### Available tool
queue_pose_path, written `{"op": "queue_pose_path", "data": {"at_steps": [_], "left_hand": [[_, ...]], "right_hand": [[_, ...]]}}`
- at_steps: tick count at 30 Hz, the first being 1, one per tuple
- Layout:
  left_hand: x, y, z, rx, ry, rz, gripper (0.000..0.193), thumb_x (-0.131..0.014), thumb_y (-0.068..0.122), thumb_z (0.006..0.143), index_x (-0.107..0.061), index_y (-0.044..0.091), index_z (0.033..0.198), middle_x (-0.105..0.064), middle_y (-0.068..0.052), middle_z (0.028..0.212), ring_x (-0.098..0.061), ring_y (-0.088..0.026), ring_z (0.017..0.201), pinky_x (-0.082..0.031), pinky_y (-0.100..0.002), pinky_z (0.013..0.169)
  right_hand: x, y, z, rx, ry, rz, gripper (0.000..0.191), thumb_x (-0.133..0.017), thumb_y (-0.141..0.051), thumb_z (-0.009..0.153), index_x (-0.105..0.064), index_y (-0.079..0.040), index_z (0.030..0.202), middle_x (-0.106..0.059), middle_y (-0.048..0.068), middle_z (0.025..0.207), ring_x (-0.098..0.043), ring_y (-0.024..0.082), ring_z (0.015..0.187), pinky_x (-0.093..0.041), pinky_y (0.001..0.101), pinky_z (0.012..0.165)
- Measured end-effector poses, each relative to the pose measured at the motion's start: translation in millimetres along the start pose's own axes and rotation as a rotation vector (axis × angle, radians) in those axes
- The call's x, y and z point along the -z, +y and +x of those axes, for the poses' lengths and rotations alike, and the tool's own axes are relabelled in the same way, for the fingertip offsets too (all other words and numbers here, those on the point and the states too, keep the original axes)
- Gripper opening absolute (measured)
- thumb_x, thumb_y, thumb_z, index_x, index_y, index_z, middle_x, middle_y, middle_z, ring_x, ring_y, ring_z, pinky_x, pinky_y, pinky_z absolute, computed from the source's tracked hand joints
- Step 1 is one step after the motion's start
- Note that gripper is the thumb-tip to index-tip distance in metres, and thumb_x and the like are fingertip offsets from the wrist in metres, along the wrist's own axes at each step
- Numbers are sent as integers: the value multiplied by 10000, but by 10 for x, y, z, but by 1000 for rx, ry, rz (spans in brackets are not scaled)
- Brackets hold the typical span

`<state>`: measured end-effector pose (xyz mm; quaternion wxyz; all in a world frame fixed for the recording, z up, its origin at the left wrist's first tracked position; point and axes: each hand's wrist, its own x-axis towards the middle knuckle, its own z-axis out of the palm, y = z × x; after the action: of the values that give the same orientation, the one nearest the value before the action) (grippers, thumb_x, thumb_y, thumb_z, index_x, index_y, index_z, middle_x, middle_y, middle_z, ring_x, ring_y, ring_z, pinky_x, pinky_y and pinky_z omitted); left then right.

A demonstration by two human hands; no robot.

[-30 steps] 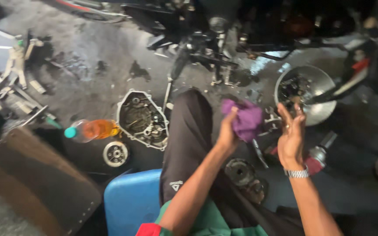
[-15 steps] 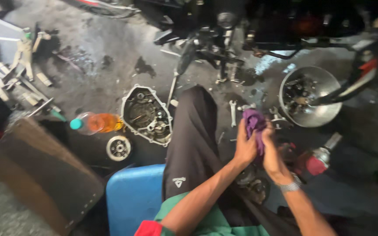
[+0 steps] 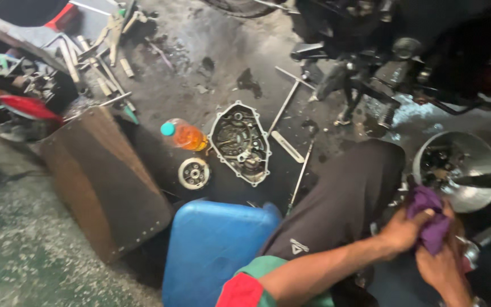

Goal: The person removes a motorcycle part, cleans it with a purple cloth, and then reinstalls it using a screwdriver and wrench. The person also wipes the surrounding area and handles various tools and parts during the process.

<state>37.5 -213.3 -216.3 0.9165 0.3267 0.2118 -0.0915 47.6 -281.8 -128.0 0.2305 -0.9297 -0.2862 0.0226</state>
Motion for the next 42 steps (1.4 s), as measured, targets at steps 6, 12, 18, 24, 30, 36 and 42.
{"op": "queue_pose_path", "data": {"at_steps": [6, 12, 18, 24, 30, 36, 42], "left_hand": [[97, 104, -33, 110, 128, 35, 548, -516, 458, 1148, -581, -13, 1420, -637, -138, 1275, -594, -222, 1129, -471, -380, 1009], [360, 356, 28, 284, -80, -243, 651, -366, 600, 1146, -505, 43, 1454, -582, -130, 1346, -551, -275, 1197, -438, -474, 1047], [565, 570, 24, 181, -171, -343, 708, -304, 676, 1119, -472, 83, 1467, -480, -164, 1469, -447, -314, 1346, -329, -498, 1157], [806, 680, -94, -165, -224, 402, 789, -305, 706, 1116, -434, 74, 1569, -429, -249, 1564, -297, -379, 1505, -191, -516, 1176], [977, 831, -244, -77, 75, 566, 687, -574, 596, 1039, -681, -17, 1329, -706, -232, 1254, -663, -357, 1186, -496, -462, 1010], [690, 1303, -506, -356, 311, 682, 358, -621, 362, 1046, -713, 54, 1203, -742, -196, 1084, -718, -324, 1020, -548, -429, 886], [709, 2218, -533, -544, 275, 431, 232, -597, 239, 1057, -677, 34, 1128, -717, -63, 953, -679, -108, 888, -549, -293, 802]], "right_hand": [[-159, -171, -74, -11, 63, -231, 801, -672, -64, 778, -386, -81, 1525, -487, 192, 1518, -429, 355, 1442, -336, 434, 1245], [-508, -98, 55, 107, 153, 73, 498, -605, -105, 966, -481, -40, 1443, -535, 191, 1431, -497, 306, 1330, -399, 408, 1153], [-866, 124, 210, 146, 201, 282, 256, -539, -146, 1155, -575, 1, 1361, -584, 191, 1343, -565, 257, 1218, -462, 383, 1062], [-1029, 126, 654, -193, 189, 407, 225, -586, -184, 1215, -590, 36, 1262, -649, 186, 1138, -609, 245, 1005, -491, 383, 901], [-967, 220, 740, -375, 113, 266, 392, -576, -289, 1217, -668, 68, 1083, -697, 224, 1016, -642, 320, 940, -480, 466, 833], [-1160, 256, 537, -280, -108, 252, 415, -597, -364, 1071, -695, 34, 1008, -669, 279, 858, -661, 406, 785, -504, 500, 693], [-1313, 111, 231, -189, -314, 49, 320, -669, -253, 908, -719, -123, 1197, -749, 173, 1027, -709, 380, 993, -555, 458, 838]]}}
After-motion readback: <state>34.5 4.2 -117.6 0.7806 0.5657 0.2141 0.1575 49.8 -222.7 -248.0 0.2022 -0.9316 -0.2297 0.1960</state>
